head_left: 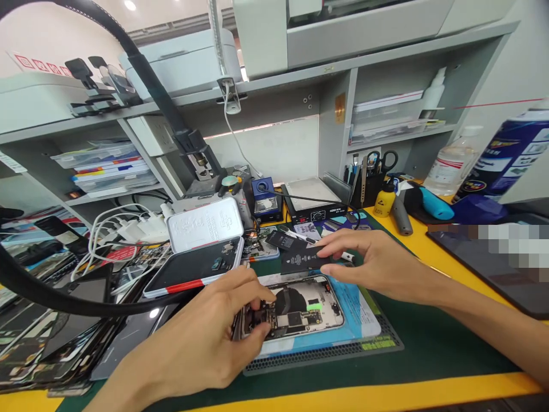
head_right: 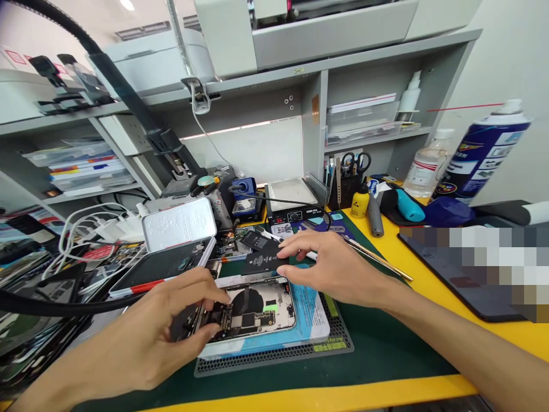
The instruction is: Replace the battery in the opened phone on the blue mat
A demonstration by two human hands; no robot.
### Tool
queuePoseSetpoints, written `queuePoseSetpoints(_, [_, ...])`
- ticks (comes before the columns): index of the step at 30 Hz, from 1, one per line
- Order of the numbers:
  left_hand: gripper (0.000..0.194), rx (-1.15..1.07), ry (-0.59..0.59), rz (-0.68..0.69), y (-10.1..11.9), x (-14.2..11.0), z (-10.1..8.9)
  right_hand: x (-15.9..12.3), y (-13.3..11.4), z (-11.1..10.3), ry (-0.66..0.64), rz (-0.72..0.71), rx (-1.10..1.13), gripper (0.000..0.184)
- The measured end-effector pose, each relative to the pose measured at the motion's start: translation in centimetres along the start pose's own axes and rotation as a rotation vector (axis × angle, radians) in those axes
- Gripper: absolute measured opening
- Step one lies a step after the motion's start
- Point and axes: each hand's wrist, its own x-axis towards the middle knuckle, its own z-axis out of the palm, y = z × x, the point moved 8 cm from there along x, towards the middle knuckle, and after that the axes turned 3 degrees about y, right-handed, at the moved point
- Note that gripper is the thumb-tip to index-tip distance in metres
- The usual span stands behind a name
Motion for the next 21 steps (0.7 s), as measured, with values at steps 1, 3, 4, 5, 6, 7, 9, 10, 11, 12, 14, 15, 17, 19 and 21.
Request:
queuePoseSetpoints(1, [0.018,0.001,0.015,-0.006,-0.3,-0.2,-0.3,0.0,0.1,0.0,0.004,-0.004,-0.001,0.027])
queuePoseSetpoints(3, [0.02,0.026,0.034,-0.004,-0.9,-0.7,-0.5,0.3,0.3,-0.3,0.029,-0.01,-0.015,0.028])
queuePoseSetpoints(4, [0.022,0.049,0.041,0.0,-1.2,-0.9,-0.5,0.5,0.4,-0.5,0.044,-0.008,-0.022,0.029])
queuePoseSetpoints(5, [0.024,0.075,0.048,0.004,-1.5,-1.0,-0.5,0.9,0.5,-0.6,0.056,-0.002,-0.024,0.028])
queuePoseSetpoints(6, [0.025,0.098,0.049,0.005,-1.8,-1.0,-0.3,1.3,0.6,-0.7,0.065,0.005,-0.023,0.028])
queuePoseSetpoints(7, [0.026,0.115,0.047,0.007,-2.1,-1.0,-0.2,1.7,0.7,-0.6,0.066,0.01,-0.02,0.027])
queuePoseSetpoints(9, [0.027,0.125,0.025,0.018,-2.4,-0.8,0.1,2.7,0.8,-0.2,0.076,0.018,-0.026,0.025])
queuePoseSetpoints(10, [0.026,0.12,0.0,0.03,-2.5,-0.6,0.2,3.2,0.9,0.1,0.09,0.021,-0.044,0.024])
queuePoseSetpoints(11, [0.025,0.113,-0.03,0.043,-2.5,-0.4,0.4,3.6,1.1,0.4,0.101,0.026,-0.074,0.024])
queuePoseSetpoints(12, [0.024,0.107,-0.049,0.057,-2.4,-0.2,0.4,3.9,1.3,0.8,0.104,0.024,-0.113,0.026])
queuePoseSetpoints(14, [0.024,0.102,-0.066,0.079,-2.4,0.2,0.3,4.5,1.7,1.8,0.07,0.0,-0.187,0.029])
queuePoseSetpoints(15, [0.023,0.101,-0.059,0.088,-2.3,0.3,0.2,4.8,2.0,2.3,0.043,-0.016,-0.21,0.031])
queuePoseSetpoints(17, [0.023,0.094,-0.042,0.098,-2.3,0.5,0.1,5.2,2.3,2.9,-0.01,-0.041,-0.224,0.033])
queuePoseSetpoints(19, [0.023,0.077,-0.035,0.106,-2.2,0.6,0.2,5.4,2.2,3.1,-0.055,-0.059,-0.226,0.037])
queuePoseSetpoints(21, [0.024,0.064,-0.036,0.102,-2.1,0.6,0.3,5.3,1.3,2.9,-0.078,-0.084,-0.249,0.041])
